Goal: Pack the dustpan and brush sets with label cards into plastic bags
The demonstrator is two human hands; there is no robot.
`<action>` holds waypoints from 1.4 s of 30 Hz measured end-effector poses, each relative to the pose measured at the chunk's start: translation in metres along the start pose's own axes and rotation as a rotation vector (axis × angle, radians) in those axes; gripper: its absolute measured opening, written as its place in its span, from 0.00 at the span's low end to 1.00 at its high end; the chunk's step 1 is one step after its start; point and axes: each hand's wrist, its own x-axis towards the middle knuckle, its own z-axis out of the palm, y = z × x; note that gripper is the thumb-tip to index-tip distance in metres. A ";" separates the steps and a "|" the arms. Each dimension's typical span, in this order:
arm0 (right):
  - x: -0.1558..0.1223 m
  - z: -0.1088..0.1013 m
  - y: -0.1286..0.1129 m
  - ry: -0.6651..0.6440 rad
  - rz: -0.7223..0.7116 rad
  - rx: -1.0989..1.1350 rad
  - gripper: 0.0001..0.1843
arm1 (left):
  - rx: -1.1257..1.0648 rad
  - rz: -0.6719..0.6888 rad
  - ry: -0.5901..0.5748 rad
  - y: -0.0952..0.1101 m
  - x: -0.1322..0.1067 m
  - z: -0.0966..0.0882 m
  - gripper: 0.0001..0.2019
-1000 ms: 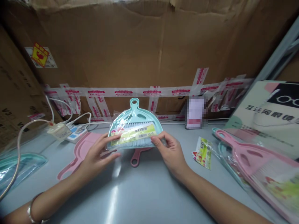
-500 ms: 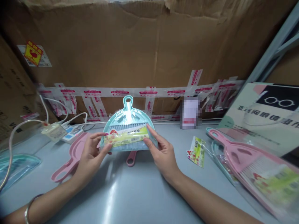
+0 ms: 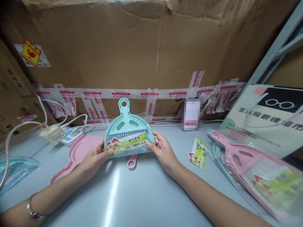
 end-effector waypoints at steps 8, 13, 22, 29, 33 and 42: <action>-0.003 -0.001 0.002 -0.069 0.061 0.007 0.25 | -0.051 0.018 0.044 -0.005 0.001 0.002 0.18; -0.001 -0.002 0.010 -0.088 0.052 -0.006 0.22 | -0.118 -0.018 0.044 -0.005 0.000 0.003 0.25; -0.001 0.003 0.013 -0.083 -0.003 -0.113 0.21 | -0.241 -0.089 0.135 0.003 0.001 0.010 0.31; 0.000 0.003 0.014 -0.068 0.081 -0.259 0.25 | -0.215 -0.122 0.181 0.004 0.001 0.010 0.21; -0.002 0.006 0.012 -0.064 0.050 -0.276 0.20 | -0.209 -0.120 0.153 0.004 0.001 0.010 0.22; 0.004 -0.020 -0.046 0.257 -0.236 -0.293 0.24 | -0.016 -0.079 0.070 0.001 -0.002 0.003 0.20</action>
